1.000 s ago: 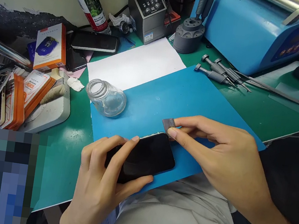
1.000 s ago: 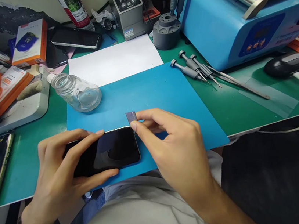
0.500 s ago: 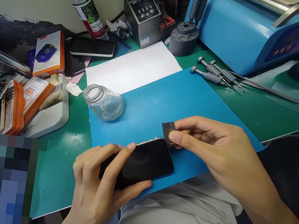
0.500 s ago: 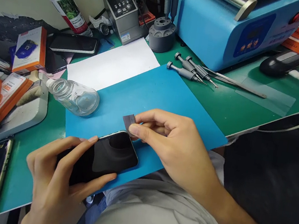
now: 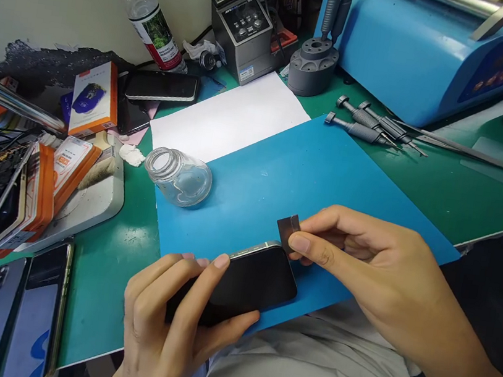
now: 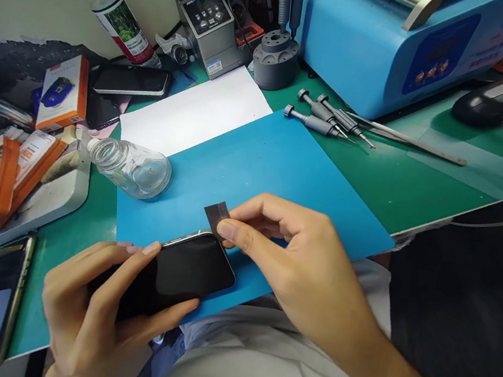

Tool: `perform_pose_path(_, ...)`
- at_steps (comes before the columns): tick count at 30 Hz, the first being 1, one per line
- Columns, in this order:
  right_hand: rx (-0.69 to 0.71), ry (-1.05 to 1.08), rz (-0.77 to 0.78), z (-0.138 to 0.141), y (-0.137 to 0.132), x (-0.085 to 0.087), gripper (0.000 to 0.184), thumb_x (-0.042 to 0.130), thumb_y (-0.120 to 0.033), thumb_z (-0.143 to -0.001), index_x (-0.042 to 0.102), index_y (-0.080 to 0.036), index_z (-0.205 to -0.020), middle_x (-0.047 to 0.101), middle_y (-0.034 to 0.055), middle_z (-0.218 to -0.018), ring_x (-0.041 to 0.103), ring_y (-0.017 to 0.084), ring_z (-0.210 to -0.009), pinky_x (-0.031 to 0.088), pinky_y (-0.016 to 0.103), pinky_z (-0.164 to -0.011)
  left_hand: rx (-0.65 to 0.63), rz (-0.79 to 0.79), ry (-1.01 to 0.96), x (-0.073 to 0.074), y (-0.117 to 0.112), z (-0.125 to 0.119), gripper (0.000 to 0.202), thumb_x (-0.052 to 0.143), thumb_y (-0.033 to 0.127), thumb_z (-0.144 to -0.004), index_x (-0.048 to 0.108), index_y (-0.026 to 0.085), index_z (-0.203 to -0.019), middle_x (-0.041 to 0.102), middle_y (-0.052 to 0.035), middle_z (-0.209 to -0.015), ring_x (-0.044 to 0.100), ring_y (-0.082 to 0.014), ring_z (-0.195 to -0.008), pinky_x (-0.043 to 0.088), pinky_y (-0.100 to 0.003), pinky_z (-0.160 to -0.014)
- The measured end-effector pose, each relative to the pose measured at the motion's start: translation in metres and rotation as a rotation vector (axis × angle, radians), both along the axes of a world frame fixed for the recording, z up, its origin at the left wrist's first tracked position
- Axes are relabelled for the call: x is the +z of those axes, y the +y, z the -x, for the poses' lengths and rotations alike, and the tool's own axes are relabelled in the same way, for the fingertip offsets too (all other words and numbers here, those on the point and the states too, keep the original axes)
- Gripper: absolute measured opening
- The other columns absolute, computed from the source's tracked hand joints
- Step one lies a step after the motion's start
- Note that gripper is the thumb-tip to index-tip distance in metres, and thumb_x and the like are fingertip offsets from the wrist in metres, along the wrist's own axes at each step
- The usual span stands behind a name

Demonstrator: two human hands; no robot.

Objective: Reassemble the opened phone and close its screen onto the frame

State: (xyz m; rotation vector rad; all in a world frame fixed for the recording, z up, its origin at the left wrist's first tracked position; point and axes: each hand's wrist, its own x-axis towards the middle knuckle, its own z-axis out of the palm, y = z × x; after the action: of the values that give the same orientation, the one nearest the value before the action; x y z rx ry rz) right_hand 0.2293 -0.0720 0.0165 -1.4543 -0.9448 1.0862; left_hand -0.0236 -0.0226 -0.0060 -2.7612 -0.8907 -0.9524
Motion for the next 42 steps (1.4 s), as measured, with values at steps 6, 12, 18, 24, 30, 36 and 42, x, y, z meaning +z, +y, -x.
perform_pose_path(6,0.046,0.052,0.045,-0.006,-0.001,0.005,0.026,0.088,-0.053,-0.09,0.085,-0.027,-0.087,0.078,0.0002,-0.081,0.073,0.016,-0.073,0.059,0.024,-0.071,-0.072,-0.029,0.029,0.006,0.003,-0.001,0.045,0.089,0.03,-0.094,0.067,0.011,-0.129,0.058,-0.0099,-0.112,0.066,-0.0216,-0.1,0.055,-0.034,-0.09)
perform_pose_path(12,0.034,0.0,0.039,-0.004,-0.003,0.004,0.027,0.087,-0.054,-0.092,0.084,-0.028,-0.087,0.079,0.0001,-0.084,0.076,0.018,-0.077,0.06,0.025,-0.072,-0.102,-0.04,0.049,0.009,0.007,-0.003,0.041,0.088,0.028,-0.095,0.067,0.006,-0.123,0.057,-0.0099,-0.109,0.065,-0.0202,-0.095,0.053,-0.034,-0.082)
perform_pose_path(18,-0.03,-0.101,0.005,0.002,-0.007,0.003,0.016,0.085,-0.046,-0.095,0.084,-0.031,-0.088,0.08,-0.0039,-0.085,0.076,0.014,-0.078,0.061,0.019,-0.071,-0.086,-0.028,0.047,0.007,0.006,-0.003,0.047,0.09,0.031,-0.094,0.067,0.008,-0.127,0.058,-0.0102,-0.11,0.067,-0.0203,-0.092,0.054,-0.035,-0.081)
perform_pose_path(24,-0.045,-0.165,0.009,0.002,-0.009,0.003,0.018,0.079,-0.044,-0.099,0.083,-0.031,-0.087,0.081,-0.0037,-0.087,0.077,0.015,-0.08,0.061,0.018,-0.07,-0.059,0.009,0.045,0.005,0.005,-0.002,0.051,0.09,0.034,-0.094,0.066,0.013,-0.134,0.062,-0.008,-0.107,0.069,-0.0192,-0.089,0.056,-0.034,-0.078)
perform_pose_path(30,-0.042,-0.213,0.007,0.002,-0.012,0.001,0.011,0.079,-0.041,-0.099,0.086,-0.035,-0.093,0.081,-0.0047,-0.088,0.076,0.015,-0.078,0.061,0.02,-0.069,-0.076,0.004,0.058,0.007,0.007,-0.002,0.055,0.088,0.032,-0.096,0.064,0.015,-0.142,0.062,-0.0069,-0.105,0.069,-0.0197,-0.089,0.055,-0.034,-0.077)
perform_pose_path(36,-0.08,-0.204,-0.009,0.005,-0.01,0.001,0.018,0.078,-0.045,-0.099,0.085,-0.033,-0.088,0.081,-0.0047,-0.089,0.076,0.015,-0.082,0.06,0.02,-0.072,-0.088,-0.007,0.044,0.009,0.006,-0.004,0.048,0.089,0.028,-0.094,0.066,0.009,-0.132,0.057,-0.0096,-0.111,0.066,-0.0199,-0.091,0.054,-0.034,-0.08)
perform_pose_path(42,-0.095,-0.262,-0.019,0.01,-0.01,0.003,0.021,0.074,-0.039,-0.101,0.078,-0.03,-0.083,0.08,-0.0052,-0.086,0.077,0.016,-0.085,0.058,0.024,-0.075,-0.064,0.006,0.046,0.004,0.004,-0.003,0.053,0.091,0.028,-0.093,0.066,0.009,-0.135,0.057,-0.0105,-0.111,0.066,-0.024,-0.099,0.055,-0.038,-0.088)
